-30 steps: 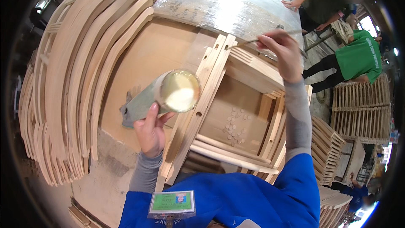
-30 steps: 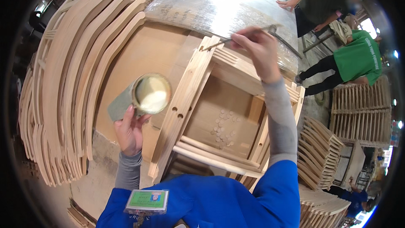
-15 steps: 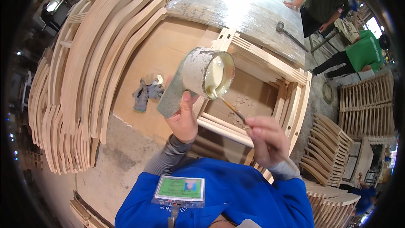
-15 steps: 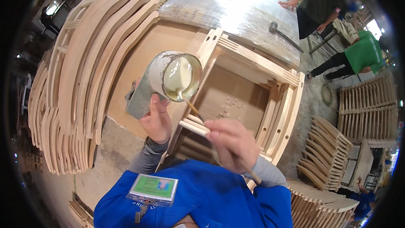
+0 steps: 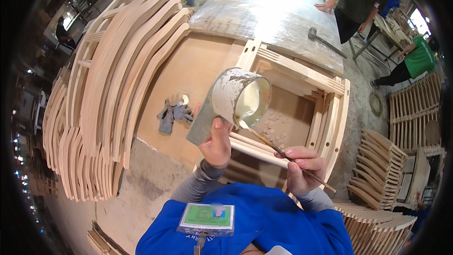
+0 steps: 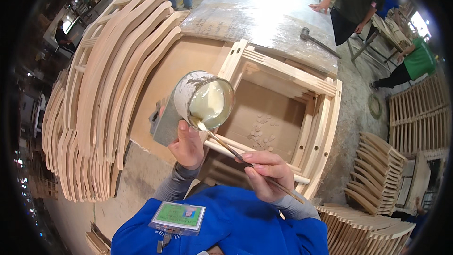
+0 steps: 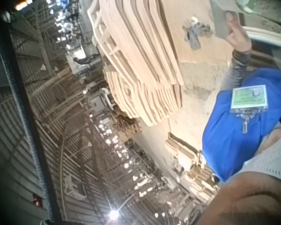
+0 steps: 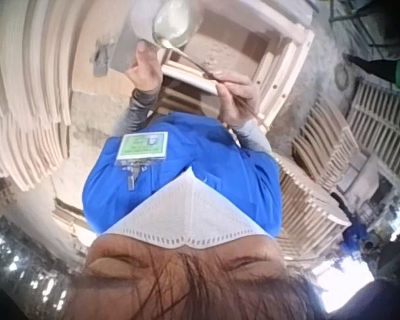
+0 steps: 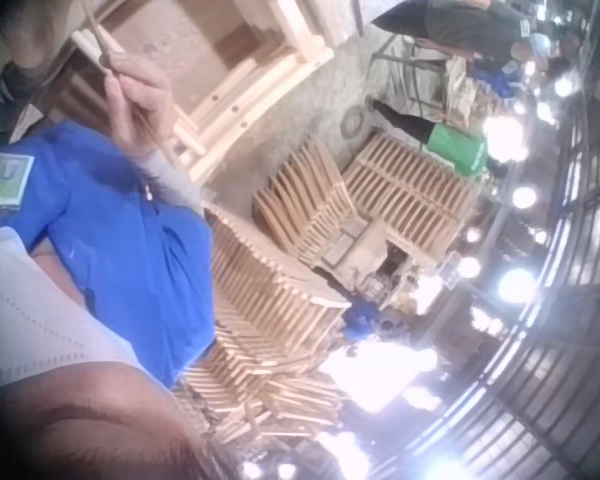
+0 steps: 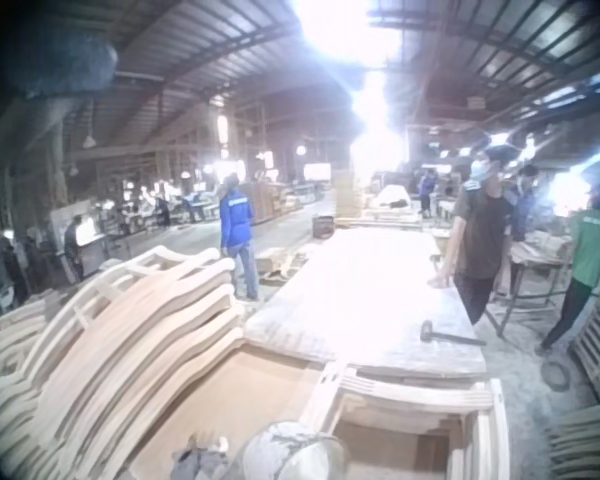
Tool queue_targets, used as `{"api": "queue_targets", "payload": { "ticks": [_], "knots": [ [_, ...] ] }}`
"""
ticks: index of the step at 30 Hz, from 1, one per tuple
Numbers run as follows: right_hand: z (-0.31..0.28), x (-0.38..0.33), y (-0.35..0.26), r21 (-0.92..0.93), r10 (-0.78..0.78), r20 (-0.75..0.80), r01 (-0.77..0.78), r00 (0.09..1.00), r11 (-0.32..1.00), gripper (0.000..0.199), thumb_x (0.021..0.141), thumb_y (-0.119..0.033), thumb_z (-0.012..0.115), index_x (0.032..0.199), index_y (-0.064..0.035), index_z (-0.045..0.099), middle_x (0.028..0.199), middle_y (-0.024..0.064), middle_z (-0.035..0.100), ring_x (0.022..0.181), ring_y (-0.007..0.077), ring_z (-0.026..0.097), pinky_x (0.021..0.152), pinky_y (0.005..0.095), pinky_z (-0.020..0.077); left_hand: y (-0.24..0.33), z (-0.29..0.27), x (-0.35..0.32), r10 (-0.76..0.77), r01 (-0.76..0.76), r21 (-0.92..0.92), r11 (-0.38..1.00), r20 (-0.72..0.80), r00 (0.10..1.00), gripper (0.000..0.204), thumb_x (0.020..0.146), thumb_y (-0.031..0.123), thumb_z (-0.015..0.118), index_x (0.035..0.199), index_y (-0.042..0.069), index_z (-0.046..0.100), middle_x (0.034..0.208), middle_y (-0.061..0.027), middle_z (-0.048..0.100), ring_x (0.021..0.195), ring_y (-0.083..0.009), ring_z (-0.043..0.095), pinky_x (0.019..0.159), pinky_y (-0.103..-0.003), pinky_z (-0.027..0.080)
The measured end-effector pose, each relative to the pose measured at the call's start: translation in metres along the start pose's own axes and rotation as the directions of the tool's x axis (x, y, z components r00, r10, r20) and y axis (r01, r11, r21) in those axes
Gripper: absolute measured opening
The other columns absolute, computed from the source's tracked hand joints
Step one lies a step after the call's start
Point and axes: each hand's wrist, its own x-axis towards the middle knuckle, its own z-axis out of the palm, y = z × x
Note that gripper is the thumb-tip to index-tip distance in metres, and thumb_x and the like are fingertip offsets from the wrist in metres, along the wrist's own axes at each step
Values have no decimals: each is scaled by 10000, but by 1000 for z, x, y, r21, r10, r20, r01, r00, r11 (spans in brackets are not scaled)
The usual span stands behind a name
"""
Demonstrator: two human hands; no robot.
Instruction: The person pours a liquid into a container, mixes it with a drill, and then applies the mixture to wooden chair frames using a brush.
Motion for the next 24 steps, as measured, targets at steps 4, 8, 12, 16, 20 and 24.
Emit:
{"api": "queue_targets", "payload": {
  "ticks": [4, 8, 12, 16, 20, 24],
  "knots": [
    [-14, -1, 17, 75, 180, -276, -166, 944, 983, 126, 820, 92, 499, 917, 15, 475, 943, 210, 576, 851, 277, 609, 747, 390, 535, -18, 4, -11, -168, 168, 7, 986, -60, 984, 511, 897, 97, 481, 1343, 19, 243, 1223, -110, 457, 1101, -219, 470, 886, -391, 445],
    [-54, 14, 43, 412, 533, -450, -363, 717, 836, 22, 872, -32, 516, 865, -13, 509, 885, 161, 612, 798, 233, 629, 733, 340, 534, -29, 14, -16, -532, 526, -102, 844, -43, 845, 452, 914, 92, 433, 1334, 52, 271, 1238, -96, 458, 1110, -211, 483, 891, -409, 460],
    [-102, 15, 57, 463, 598, -440, -401, 670, 790, 51, 881, -93, 534, 868, -44, 531, 882, 131, 619, 782, 214, 633, 719, 345, 542, -46, 8, -15, -777, 747, -255, 614, -28, 629, 337, 906, 88, 435, 1236, 32, 399, 1231, -133, 473, 1127, -244, 474, 964, -444, 415],
    [-165, 35, 54, 446, 572, -509, -372, 642, 814, 71, 874, -86, 534, 875, -18, 555, 884, 140, 625, 762, 193, 634, 706, 312, 542, -53, -7, -4, -898, 820, -411, 400, 4, 440, 334, 903, 120, 457, 1217, 11, 419, 1245, -145, 457, 1138, -256, 461, 990, -454, 391],
    [-257, 64, 46, 121, 244, -656, -220, 714, 968, 178, 905, -147, 490, 875, 12, 563, 817, 119, 624, 655, 149, 590, 624, 245, 499, -44, -6, 8, -874, 810, -390, 438, 27, 485, 346, 901, 106, 453, 1220, -18, 404, 1276, -157, 426, 1167, -275, 436, 1009, -473, 370],
    [-337, 88, 54, -393, 61, -658, -412, 750, 822, 183, 898, -152, 502, 843, 15, 551, 768, 94, 611, 636, 117, 577, 581, 243, 482, -37, -8, 15, -871, 806, -387, 448, 15, 492, 343, 903, 106, 448, 1224, -10, 406, 1265, -158, 446, 1193, -293, 416, 1011, -477, 367]
  ]
}}
